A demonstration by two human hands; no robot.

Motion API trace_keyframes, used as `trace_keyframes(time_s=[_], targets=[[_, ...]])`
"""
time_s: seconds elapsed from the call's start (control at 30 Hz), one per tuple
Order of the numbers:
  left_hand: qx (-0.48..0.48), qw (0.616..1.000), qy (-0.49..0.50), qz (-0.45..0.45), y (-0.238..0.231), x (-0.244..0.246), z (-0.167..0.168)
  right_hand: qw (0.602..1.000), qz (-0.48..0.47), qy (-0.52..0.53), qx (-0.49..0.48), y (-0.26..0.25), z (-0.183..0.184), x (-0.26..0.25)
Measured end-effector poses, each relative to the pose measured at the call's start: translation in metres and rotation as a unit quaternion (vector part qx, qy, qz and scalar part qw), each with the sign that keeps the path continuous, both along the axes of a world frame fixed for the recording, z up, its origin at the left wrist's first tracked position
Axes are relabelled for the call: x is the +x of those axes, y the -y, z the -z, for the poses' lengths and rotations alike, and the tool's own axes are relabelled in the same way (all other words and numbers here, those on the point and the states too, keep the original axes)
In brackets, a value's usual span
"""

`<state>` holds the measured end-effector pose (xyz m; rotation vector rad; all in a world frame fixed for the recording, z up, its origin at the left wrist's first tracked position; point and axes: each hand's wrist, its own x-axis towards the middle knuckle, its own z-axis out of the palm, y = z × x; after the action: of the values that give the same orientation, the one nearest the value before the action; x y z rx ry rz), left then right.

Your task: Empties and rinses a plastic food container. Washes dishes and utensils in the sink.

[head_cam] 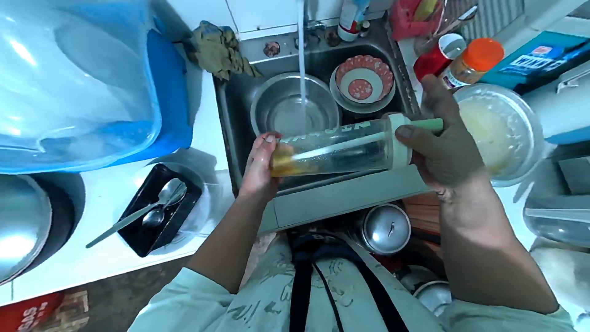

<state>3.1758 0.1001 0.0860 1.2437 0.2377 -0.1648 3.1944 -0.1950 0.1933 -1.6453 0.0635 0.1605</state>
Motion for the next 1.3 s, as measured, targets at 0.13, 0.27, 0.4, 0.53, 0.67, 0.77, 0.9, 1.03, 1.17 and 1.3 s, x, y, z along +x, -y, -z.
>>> trace_keyframes(time_s=[0.13, 0.27, 0.4, 0.53, 0.67, 0.77, 0.9, 1.03, 1.17, 1.3], targets=[[-0.031, 0.989, -0.120, 0.085, 0.019, 0.022, -0.014, 0.972, -0.110, 0.193, -0.081, 0.027, -0.013, -0.005], [-0.060, 0.979, -0.138, 0.140, 0.033, 0.042, -0.015, 0.930, -0.161, 0.286, -0.165, 0.041, -0.030, -0.024], [-0.076, 0.990, -0.040, 0.109, 0.051, 0.048, -0.021, 0.970, -0.086, 0.208, -0.096, 0.061, -0.033, -0.029], [-0.054, 0.994, 0.055, 0.081, 0.065, 0.053, -0.030, 0.996, 0.039, -0.045, 0.066, 0.068, -0.031, -0.034], [-0.021, 0.983, 0.158, 0.087, 0.067, 0.060, -0.032, 0.990, 0.081, -0.091, 0.077, 0.070, -0.029, -0.030], [-0.008, 0.985, 0.147, 0.091, 0.067, 0.063, -0.037, 0.997, 0.018, -0.017, 0.078, 0.082, -0.025, -0.025], [0.015, 0.994, 0.062, 0.083, 0.066, 0.065, -0.035, 0.970, -0.132, 0.175, -0.102, 0.107, -0.014, -0.021], [0.016, 0.991, 0.099, 0.091, 0.062, 0.061, -0.028, 0.980, -0.140, 0.111, -0.082, 0.116, -0.013, -0.019], [0.018, 0.990, 0.114, 0.079, 0.069, 0.058, -0.032, 0.985, -0.094, -0.081, -0.119, 0.104, -0.022, -0.011], [0.028, 0.991, 0.108, 0.079, 0.069, 0.060, -0.033, 0.976, -0.132, -0.109, -0.133, 0.102, -0.033, -0.005]])
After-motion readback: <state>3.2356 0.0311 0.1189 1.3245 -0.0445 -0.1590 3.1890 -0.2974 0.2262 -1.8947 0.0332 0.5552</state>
